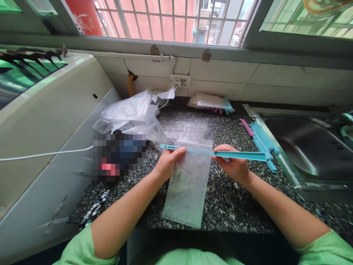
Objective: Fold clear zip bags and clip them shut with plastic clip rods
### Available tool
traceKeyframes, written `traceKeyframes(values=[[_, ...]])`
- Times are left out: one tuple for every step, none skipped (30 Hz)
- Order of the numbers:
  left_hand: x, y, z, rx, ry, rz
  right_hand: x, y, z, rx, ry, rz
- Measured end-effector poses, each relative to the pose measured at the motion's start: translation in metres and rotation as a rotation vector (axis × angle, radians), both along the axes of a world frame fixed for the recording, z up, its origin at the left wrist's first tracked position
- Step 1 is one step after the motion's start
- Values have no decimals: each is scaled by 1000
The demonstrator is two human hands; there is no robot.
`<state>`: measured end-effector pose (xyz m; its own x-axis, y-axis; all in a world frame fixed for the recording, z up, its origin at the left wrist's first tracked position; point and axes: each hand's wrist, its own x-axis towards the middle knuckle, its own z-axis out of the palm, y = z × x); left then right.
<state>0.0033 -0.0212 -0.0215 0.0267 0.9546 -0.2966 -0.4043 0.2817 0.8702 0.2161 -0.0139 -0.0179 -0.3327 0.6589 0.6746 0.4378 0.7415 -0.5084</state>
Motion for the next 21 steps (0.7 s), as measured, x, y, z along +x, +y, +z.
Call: traceKeyframes(values=[[0,0,-1,4,8,1,0,0,0,13,2,12],[0,0,-1,8,13,0,0,0,0,25,0,22],[0,0,-2,13,15,0,-1,1,0,33,-8,28],[0,0,-3,19,18,0,-1,1,0,37,-19,30],[0,0,-3,26,20,1,-1,1,0,40,-29,28],[0,0,-4,34,24,2,-1,0,0,44,-34,23],[0,0,-5,43,30,5,-1,0,0,53,-31,19],[0,0,-6,53,38,6,-1,0,0,68,-24,18],[0,0,-6,63,47,5,-1,0,0,87,-17,22],[0,0,-7,72,53,3,0,-1,0,106,-12,28],[0,0,-8,81,57,-1,0,-1,0,124,-14,32],[0,0,-8,88,62,-7,1,-1,-1,137,-21,33],[0,0,-9,94,65,-14,1,-1,-1,145,-33,30],[-1,0,-9,100,69,-18,2,-1,-1,151,-46,22],[-1,0,-9,107,74,-20,2,-1,-1,157,-61,14],[-1,0,-9,115,81,-20,2,-1,-2,166,-73,8],[-1,0,-9,123,89,-18,3,-1,-2,174,-83,6],[-1,0,-9,130,97,-15,3,-1,-2,184,-92,9],[-1,-1,-9,136,105,-16,2,-1,-2,194,-98,14],[-1,-1,-10,140,110,-17,2,-1,-2,203,-106,23],[-1,-1,-10,144,115,-18,2,-1,-1,208,-116,32]])
